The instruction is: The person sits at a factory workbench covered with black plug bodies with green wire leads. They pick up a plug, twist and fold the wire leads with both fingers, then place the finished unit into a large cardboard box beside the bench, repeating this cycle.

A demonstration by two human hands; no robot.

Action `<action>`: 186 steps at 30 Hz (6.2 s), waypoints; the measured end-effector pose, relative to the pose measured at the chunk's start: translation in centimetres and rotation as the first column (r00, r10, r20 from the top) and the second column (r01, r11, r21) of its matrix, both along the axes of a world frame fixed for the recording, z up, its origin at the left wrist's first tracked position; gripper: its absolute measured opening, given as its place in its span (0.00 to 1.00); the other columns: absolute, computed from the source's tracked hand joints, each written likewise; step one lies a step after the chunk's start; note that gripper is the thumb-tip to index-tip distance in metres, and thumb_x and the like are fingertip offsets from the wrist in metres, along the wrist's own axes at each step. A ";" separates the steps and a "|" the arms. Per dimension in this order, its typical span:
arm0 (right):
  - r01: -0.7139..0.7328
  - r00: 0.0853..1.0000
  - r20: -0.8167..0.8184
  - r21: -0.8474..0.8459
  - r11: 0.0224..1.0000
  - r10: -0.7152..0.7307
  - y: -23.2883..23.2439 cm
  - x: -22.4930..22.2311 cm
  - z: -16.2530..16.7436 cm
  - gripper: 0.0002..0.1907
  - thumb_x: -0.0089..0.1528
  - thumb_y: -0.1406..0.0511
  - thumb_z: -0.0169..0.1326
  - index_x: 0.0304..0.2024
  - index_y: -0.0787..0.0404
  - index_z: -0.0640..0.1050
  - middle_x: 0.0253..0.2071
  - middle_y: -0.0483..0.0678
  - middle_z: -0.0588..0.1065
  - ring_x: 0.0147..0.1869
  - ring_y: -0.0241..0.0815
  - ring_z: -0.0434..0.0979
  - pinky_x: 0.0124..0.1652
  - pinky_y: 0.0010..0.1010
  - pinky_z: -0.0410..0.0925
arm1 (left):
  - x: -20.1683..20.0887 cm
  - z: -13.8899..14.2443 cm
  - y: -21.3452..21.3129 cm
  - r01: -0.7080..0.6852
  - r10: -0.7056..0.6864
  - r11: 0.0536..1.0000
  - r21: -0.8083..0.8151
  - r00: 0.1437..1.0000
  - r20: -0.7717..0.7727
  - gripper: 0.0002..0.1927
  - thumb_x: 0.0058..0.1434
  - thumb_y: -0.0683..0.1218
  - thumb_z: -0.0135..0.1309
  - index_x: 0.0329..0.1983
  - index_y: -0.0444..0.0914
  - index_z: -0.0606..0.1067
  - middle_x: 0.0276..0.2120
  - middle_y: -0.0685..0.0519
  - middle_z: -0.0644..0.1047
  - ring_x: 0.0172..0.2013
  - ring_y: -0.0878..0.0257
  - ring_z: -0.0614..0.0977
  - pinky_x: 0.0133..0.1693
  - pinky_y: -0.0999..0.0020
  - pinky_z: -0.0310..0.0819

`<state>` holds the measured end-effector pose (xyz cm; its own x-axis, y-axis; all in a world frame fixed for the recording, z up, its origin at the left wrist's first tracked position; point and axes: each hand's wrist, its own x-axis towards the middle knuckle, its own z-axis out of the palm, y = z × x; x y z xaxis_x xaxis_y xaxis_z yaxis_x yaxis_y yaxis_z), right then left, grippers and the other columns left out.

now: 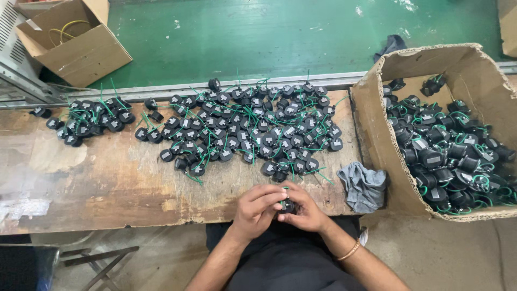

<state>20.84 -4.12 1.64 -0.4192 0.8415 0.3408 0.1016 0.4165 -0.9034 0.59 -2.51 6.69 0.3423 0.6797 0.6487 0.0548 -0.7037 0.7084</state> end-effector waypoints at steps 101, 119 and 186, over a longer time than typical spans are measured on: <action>0.267 0.962 -0.064 -0.001 0.964 -0.267 -1.9 -1.2 -4.1 0.44 0.63 0.75 0.57 0.74 0.61 0.47 0.59 0.56 0.69 0.63 0.47 0.73 0.60 0.38 0.68 | 2.0 0.6 0.9 -0.284 0.234 0.922 -0.265 0.950 -0.205 0.04 0.53 0.38 0.63 0.32 0.37 0.80 0.28 0.49 0.81 0.32 0.52 0.84 0.37 0.60 0.76; 0.268 0.962 -0.069 0.037 0.963 -0.265 -1.8 -1.4 -3.8 0.43 0.64 0.74 0.57 0.73 0.60 0.47 0.56 0.56 0.71 0.59 0.46 0.74 0.59 0.38 0.68 | 1.4 -0.6 -0.2 -0.301 0.265 0.936 -0.181 0.943 -0.200 0.06 0.53 0.37 0.62 0.33 0.37 0.80 0.31 0.49 0.81 0.34 0.52 0.83 0.38 0.59 0.76; 0.052 0.991 0.128 -0.154 0.987 -0.033 0.6 -1.8 -0.5 0.26 0.58 0.70 0.57 0.59 0.63 0.72 0.41 0.48 0.79 0.44 0.33 0.79 0.43 0.28 0.73 | -0.7 -5.7 2.2 -0.074 0.073 0.997 -0.001 0.988 0.137 0.11 0.54 0.35 0.66 0.40 0.38 0.82 0.39 0.51 0.82 0.38 0.57 0.84 0.42 0.67 0.79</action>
<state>19.04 -3.47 1.09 -0.4128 0.8982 0.1511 0.2319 0.2641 -0.9362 -0.11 -0.32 1.03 0.1991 0.6972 0.6887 0.0089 -0.7040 0.7101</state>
